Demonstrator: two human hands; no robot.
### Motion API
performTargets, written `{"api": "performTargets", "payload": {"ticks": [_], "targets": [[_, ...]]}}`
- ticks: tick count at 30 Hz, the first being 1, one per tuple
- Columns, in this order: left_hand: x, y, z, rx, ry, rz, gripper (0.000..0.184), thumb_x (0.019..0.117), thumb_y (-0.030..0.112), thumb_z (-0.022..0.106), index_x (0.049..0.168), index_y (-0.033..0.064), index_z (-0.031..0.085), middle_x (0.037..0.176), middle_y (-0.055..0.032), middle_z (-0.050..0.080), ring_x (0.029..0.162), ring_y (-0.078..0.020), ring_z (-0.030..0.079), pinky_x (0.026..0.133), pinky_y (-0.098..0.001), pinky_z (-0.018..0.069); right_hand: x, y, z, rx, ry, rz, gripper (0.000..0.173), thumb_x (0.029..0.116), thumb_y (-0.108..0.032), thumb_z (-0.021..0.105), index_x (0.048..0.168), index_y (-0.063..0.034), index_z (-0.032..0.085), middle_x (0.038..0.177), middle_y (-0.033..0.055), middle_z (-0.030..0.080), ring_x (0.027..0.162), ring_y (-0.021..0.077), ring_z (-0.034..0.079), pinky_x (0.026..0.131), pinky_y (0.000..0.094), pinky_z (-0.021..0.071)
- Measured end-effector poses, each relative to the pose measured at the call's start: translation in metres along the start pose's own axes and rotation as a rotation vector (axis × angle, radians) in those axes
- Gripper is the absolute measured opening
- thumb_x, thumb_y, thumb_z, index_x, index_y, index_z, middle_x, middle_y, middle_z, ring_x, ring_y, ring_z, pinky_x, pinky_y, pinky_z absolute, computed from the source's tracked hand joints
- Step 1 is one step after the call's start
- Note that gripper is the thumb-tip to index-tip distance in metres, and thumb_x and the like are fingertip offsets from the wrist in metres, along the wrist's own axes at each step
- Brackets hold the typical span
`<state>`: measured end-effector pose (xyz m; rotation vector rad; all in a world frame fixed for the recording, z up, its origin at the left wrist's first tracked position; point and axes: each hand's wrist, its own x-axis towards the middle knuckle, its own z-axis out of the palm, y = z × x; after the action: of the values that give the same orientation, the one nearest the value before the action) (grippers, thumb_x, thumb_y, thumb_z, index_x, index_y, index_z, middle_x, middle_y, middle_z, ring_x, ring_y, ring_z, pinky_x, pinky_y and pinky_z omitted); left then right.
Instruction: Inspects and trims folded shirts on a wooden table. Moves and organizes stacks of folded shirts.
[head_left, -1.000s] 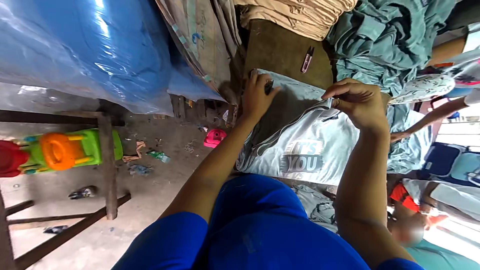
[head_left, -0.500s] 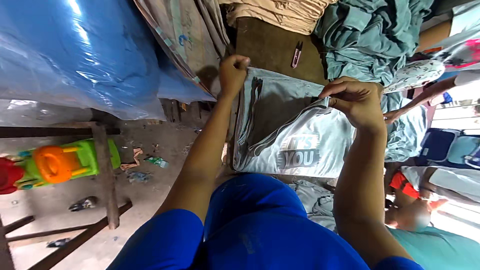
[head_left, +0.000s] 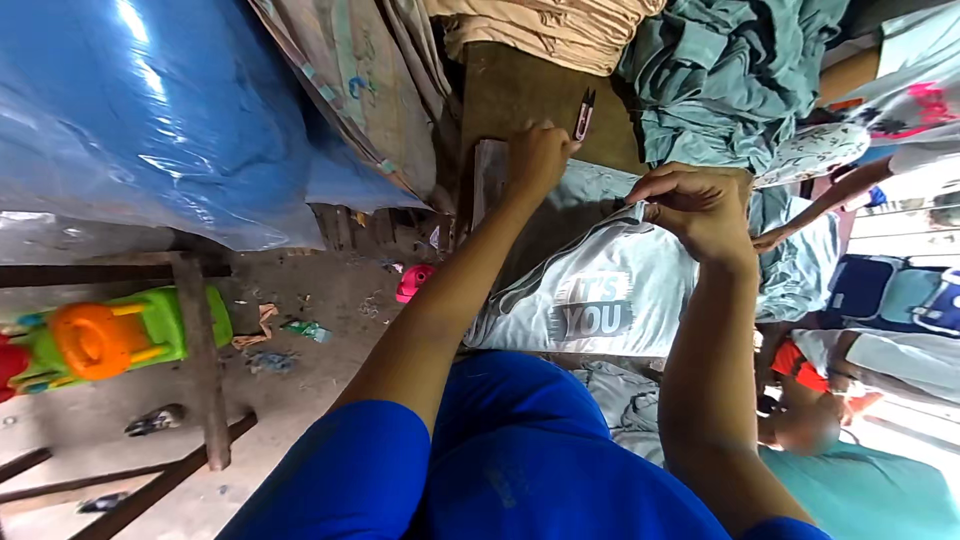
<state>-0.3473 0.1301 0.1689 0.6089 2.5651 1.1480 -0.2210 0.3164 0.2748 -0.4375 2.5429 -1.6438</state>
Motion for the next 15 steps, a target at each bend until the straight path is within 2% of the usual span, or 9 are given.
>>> {"api": "performTargets", "payload": {"ticks": [2,3,6,8,11,13,15], "targets": [[0.018,0.014,0.009,0.093,-0.218,-0.07,0.045,0.104,0.044,0.055,0.118,0.0059,0.073,0.127,-0.0177,0.068,0.13,-0.0369,0.056,0.111,-0.0584,0.0384,0.0,0.0,0.003,0.016,-0.004,0.003,0.014,0.0896,-0.003,0.071,0.102,-0.0073,0.075,0.109,-0.0054,0.07,0.1,0.0035,0.066,0.089,0.0224,0.0568],[0.026,0.017,0.016,0.125,-0.285,-0.1,0.046,0.1016,0.047,0.058,0.119,0.0066,0.072,0.129,-0.0174,0.067,0.131,-0.0366,0.055,0.11,-0.06,0.0376,0.001,0.0,0.003,0.023,-0.006,0.0,0.014,0.0895,-0.003,0.072,0.102,-0.007,0.075,0.108,-0.0048,0.07,0.1,0.0039,0.066,0.089,0.0227,0.0568],[0.036,0.019,0.02,0.132,-0.328,-0.163,0.038,0.1001,0.035,0.064,0.12,0.0036,0.07,0.128,-0.0204,0.067,0.125,-0.0392,0.06,0.103,-0.0624,0.0442,0.001,0.0,0.004,0.043,-0.006,-0.005,0.014,0.0896,-0.002,0.071,0.102,-0.0067,0.076,0.108,-0.0043,0.07,0.099,0.0043,0.066,0.089,0.0229,0.0569],[0.035,0.013,0.011,0.061,-0.3,-0.203,0.036,0.1019,0.029,0.062,0.121,-0.0014,0.068,0.128,-0.0233,0.065,0.124,-0.0403,0.06,0.102,-0.0615,0.0465,0.0,0.001,0.003,0.045,-0.005,-0.003,0.015,0.0896,-0.001,0.071,0.103,-0.0073,0.076,0.108,-0.0048,0.07,0.099,0.0037,0.066,0.089,0.0225,0.0567],[0.033,-0.009,-0.013,-0.081,-0.183,-0.23,0.036,0.1034,0.025,0.059,0.121,-0.0055,0.067,0.126,-0.0261,0.065,0.125,-0.0398,0.06,0.106,-0.0578,0.0446,0.001,0.003,0.003,0.031,-0.018,0.001,0.015,0.09,-0.002,0.071,0.103,-0.0069,0.075,0.109,-0.0049,0.07,0.098,0.0028,0.066,0.088,0.0218,0.0565],[0.03,-0.026,-0.033,-0.123,-0.027,-0.241,0.035,0.1023,0.023,0.061,0.122,-0.0058,0.067,0.126,-0.0262,0.066,0.124,-0.0404,0.06,0.107,-0.0578,0.0442,0.003,0.003,0.005,0.015,-0.022,-0.003,0.014,0.0896,-0.001,0.07,0.102,-0.0056,0.075,0.108,-0.0037,0.07,0.098,0.003,0.066,0.088,0.0219,0.0567],[0.029,-0.038,-0.048,-0.071,0.098,-0.257,0.031,0.1028,0.018,0.057,0.125,-0.001,0.067,0.127,-0.0221,0.067,0.125,-0.0372,0.061,0.108,-0.0549,0.0442,0.005,0.004,0.007,0.013,-0.027,-0.006,0.014,0.0893,-0.001,0.07,0.102,-0.0048,0.075,0.108,-0.0028,0.069,0.098,0.003,0.066,0.088,0.0215,0.0566]]}}
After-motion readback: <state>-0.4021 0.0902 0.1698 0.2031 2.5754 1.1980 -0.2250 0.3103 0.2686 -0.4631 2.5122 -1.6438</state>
